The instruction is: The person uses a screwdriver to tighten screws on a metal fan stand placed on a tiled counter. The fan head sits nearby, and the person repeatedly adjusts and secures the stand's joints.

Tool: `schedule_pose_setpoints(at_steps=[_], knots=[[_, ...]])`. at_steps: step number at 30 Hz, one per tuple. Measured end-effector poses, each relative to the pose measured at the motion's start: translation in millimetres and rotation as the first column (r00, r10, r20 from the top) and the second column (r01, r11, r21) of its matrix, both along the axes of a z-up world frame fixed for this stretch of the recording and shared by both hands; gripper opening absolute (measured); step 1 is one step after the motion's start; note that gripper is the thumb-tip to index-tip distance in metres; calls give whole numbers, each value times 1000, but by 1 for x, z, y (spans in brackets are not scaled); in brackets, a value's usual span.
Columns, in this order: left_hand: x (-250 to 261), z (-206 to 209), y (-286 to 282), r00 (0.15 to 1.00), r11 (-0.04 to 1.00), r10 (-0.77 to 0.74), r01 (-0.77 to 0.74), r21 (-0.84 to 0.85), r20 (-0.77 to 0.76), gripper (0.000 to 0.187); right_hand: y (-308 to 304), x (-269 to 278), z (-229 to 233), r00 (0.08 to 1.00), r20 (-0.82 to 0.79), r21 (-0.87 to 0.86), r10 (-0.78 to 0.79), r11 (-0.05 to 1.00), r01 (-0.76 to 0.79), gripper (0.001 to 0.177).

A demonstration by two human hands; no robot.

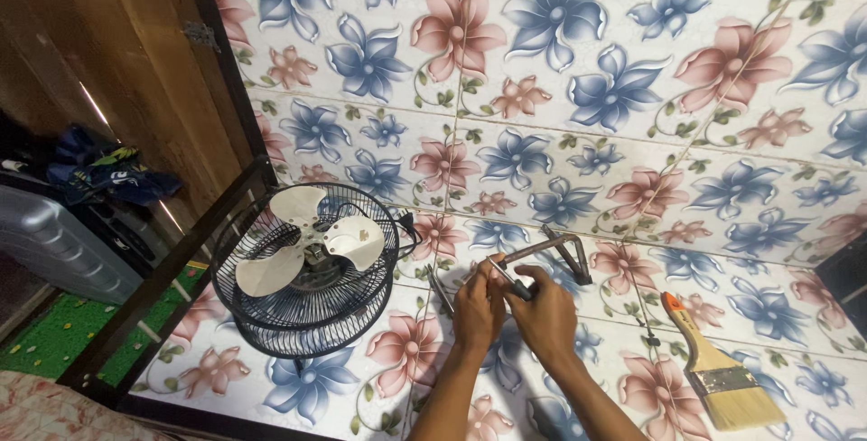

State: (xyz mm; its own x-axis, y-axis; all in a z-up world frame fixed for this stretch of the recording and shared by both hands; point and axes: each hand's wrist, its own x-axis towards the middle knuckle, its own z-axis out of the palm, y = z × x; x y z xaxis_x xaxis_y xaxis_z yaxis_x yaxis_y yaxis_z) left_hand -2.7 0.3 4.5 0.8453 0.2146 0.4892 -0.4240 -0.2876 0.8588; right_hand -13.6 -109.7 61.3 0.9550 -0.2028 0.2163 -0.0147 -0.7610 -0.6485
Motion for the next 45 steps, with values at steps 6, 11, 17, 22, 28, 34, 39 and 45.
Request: schedule_pose_setpoints(at_steps=[6,11,17,22,28,34,39,45], knots=[[4,0,-1,998,999,48,-48,22,29,26,13,13,-5,999,1,32,-45,998,45,37],[6,-5,-1,997,1000,21,-21,8,75,26,15,12,-2,998,59,21,-36,999,35,28],[5,-7,1,996,999,21,-23,30,84,33,17,9,2,992,119,4,32,999,-33,33],[4,-7,0,999,996,45,-46,79,9,35,18,12,-1,987,151,-17,59,998,-57,32],[7,-12,1,997,996,23,-29,86,67,37,2,11,-9,993,88,-38,81,996,-78,31],[10,-11,0,999,996,24,-28,84,47,42,-57,-18,-31,990,-122,-220,69,971,-95,35],[8,-8,1,999,996,19,-23,82,44,36,-131,-50,-52,939,-322,-369,-121,929,-7,36],[10,-5,1,999,997,13,-10,79,-36,36,-191,-71,-68,917,-264,-417,-299,892,171,36]])
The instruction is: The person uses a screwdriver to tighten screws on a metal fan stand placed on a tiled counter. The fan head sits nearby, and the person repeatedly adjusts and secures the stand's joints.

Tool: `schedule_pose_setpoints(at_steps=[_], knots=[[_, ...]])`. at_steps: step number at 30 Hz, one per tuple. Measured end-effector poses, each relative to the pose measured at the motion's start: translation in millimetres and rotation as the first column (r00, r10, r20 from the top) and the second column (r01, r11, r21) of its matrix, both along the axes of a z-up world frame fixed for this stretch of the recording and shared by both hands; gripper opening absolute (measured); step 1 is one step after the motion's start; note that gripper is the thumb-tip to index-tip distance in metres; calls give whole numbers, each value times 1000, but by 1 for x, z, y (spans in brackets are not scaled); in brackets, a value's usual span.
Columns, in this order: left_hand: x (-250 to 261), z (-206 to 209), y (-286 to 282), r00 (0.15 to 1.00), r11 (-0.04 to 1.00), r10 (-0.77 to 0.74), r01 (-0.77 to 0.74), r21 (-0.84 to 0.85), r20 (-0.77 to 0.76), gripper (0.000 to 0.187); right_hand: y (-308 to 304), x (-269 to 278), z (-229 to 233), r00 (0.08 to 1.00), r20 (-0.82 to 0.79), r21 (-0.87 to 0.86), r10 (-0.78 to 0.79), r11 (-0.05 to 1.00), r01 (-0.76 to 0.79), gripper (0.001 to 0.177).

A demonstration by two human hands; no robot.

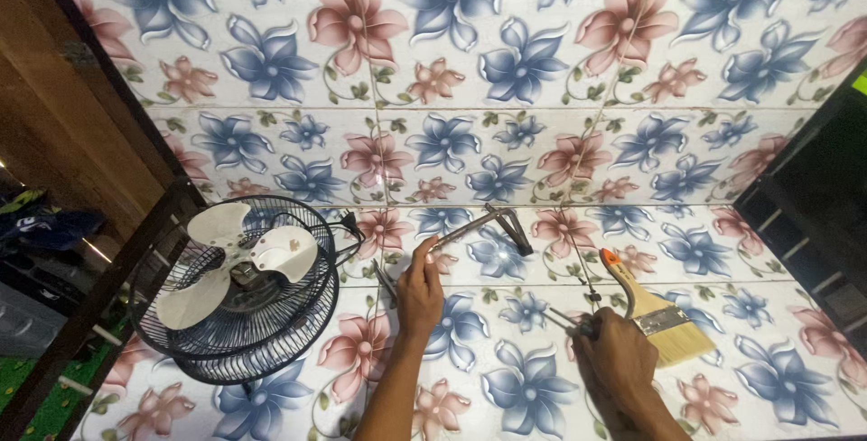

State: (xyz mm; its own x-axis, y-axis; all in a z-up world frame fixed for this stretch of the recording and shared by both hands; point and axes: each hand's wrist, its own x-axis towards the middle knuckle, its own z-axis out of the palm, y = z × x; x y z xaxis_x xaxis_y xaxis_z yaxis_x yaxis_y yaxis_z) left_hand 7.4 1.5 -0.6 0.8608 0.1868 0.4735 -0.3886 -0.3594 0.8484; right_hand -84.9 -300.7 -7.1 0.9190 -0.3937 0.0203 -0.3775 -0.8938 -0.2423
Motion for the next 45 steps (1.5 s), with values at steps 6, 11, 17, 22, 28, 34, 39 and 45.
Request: schedule_pose_setpoints(at_steps=[6,11,17,22,28,34,39,45], knots=[[1,0,3,999,999,-17,15,37,32,34,-14,1,-9,992,122,1,-31,1000,31,34],[3,-6,13,993,995,-78,72,71,92,37,8,-24,-15,930,366,103,30,992,-72,48],[1,-28,26,998,997,-20,23,69,-52,40,58,-39,-14,921,384,111,68,987,-119,29],[1,-35,28,987,998,-33,42,51,-160,40,63,-37,1,989,143,127,40,990,-59,22],[-4,-31,31,964,998,-31,43,40,-264,44,64,-35,6,975,204,112,83,988,-107,21],[-12,-22,34,935,999,-49,42,-26,-352,45,65,-32,4,989,132,62,72,995,-81,22],[-32,-10,53,966,997,-40,55,50,-254,48,66,-30,3,990,122,55,74,995,-81,22],[-59,-17,80,974,871,-183,224,437,-134,63,65,-30,0,985,123,11,120,992,-122,25]])
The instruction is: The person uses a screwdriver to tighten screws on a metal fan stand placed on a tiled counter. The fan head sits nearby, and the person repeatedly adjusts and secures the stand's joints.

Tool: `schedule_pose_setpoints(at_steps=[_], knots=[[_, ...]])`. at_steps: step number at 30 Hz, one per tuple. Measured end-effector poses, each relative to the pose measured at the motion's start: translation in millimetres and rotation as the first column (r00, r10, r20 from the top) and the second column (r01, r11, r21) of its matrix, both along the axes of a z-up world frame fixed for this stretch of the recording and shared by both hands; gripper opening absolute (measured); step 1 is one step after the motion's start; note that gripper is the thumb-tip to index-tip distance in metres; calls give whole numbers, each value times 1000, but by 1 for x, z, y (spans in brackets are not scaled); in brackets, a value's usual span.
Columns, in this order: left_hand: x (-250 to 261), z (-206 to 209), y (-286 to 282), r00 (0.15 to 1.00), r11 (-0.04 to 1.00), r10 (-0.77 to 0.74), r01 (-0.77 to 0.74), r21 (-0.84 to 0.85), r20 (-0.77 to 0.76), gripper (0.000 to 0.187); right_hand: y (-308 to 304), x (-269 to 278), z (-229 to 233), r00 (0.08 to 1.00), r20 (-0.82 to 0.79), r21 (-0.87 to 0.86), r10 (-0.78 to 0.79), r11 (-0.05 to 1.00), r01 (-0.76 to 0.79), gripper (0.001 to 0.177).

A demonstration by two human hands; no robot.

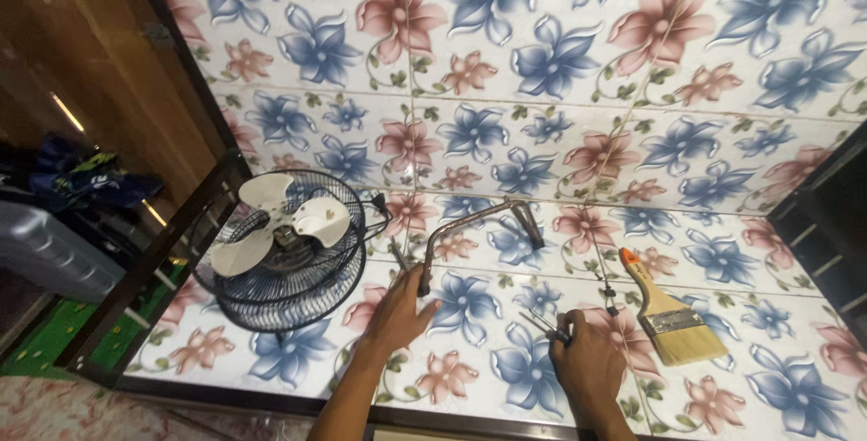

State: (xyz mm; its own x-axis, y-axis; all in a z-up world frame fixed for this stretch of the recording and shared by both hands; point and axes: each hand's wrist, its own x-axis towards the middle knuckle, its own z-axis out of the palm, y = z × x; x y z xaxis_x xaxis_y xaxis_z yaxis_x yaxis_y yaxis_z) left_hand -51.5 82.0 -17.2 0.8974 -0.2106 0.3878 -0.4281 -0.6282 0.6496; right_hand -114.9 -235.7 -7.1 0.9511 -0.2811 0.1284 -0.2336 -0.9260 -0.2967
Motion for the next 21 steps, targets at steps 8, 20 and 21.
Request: schedule_pose_setpoints(at_steps=[8,20,21], knots=[[9,-7,5,999,999,35,-35,-40,-10,40,0,0,-2,1000,-11,1,0,1000,0,25],[9,13,-3,994,994,112,-112,10,-8,36,8,-7,9,1000,32,78,1,997,-4,27],[11,12,-3,992,992,122,-121,18,-34,36,8,-6,10,1000,27,98,5,995,-8,26]])
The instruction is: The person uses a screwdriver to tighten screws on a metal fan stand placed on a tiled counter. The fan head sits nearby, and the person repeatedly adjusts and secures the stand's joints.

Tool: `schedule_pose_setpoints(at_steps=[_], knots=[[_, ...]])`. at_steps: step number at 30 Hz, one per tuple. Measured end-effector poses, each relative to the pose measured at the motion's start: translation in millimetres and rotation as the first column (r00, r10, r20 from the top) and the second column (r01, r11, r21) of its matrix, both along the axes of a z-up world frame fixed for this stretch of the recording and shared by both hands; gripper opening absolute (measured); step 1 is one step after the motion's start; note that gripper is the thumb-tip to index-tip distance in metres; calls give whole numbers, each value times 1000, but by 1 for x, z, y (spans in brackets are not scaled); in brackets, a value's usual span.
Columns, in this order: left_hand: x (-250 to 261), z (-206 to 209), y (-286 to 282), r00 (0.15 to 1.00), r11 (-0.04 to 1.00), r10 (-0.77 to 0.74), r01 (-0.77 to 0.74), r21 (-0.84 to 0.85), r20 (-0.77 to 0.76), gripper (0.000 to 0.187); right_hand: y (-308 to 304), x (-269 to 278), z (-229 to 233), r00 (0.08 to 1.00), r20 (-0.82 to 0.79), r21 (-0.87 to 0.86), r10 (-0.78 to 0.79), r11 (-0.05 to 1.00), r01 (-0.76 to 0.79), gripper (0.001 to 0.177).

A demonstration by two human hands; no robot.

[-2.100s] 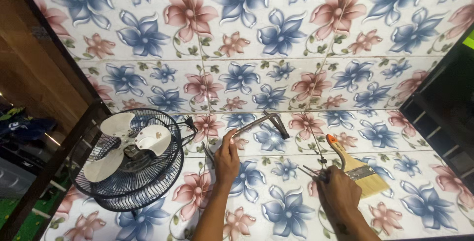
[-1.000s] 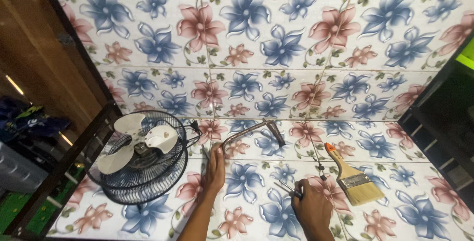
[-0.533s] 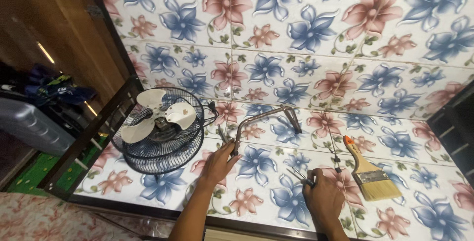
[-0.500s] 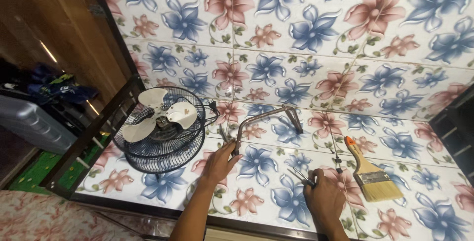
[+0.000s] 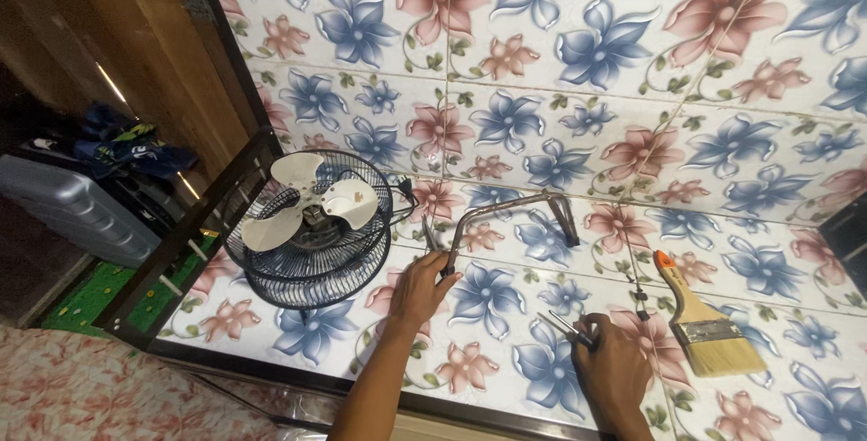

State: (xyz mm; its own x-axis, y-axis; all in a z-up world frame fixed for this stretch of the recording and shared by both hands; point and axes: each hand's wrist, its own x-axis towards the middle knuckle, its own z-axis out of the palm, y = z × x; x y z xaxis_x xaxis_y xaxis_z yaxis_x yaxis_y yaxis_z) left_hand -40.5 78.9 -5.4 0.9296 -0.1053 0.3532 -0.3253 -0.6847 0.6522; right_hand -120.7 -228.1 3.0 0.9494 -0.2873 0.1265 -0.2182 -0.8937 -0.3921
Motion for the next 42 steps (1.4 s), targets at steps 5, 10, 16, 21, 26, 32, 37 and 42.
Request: schedule_pose_setpoints(at_steps=[5,10,16,21,26,32,37,42], knots=[[-2,-5,0,999,999,-13,15,-50,43,41,-1,-6,0,1000,11,40,18,999,-18,30],[-4,-7,-1,997,994,12,-19,-105,-71,59,-2,-8,-3,995,80,-22,59,998,-58,28],[-6,-23,2,999,998,-36,34,-54,-35,50,-2,-14,-12,996,72,-44,54,998,-50,24],[6,-29,-5,997,1000,-14,12,26,81,49,-2,-2,-21,1000,3,104,20,994,-20,34],[9,-30,-10,997,1000,-6,5,22,78,59,36,16,-40,966,62,451,251,856,-252,34],[11,-29,1,995,995,-97,97,-5,26,59,103,26,-33,950,-141,416,278,887,-198,41],[14,-38,5,989,990,-139,139,18,47,42,130,26,-19,973,-74,297,221,936,-190,46],[16,-45,8,980,988,-156,155,19,120,42,140,26,-11,972,-131,271,194,950,-153,47]])
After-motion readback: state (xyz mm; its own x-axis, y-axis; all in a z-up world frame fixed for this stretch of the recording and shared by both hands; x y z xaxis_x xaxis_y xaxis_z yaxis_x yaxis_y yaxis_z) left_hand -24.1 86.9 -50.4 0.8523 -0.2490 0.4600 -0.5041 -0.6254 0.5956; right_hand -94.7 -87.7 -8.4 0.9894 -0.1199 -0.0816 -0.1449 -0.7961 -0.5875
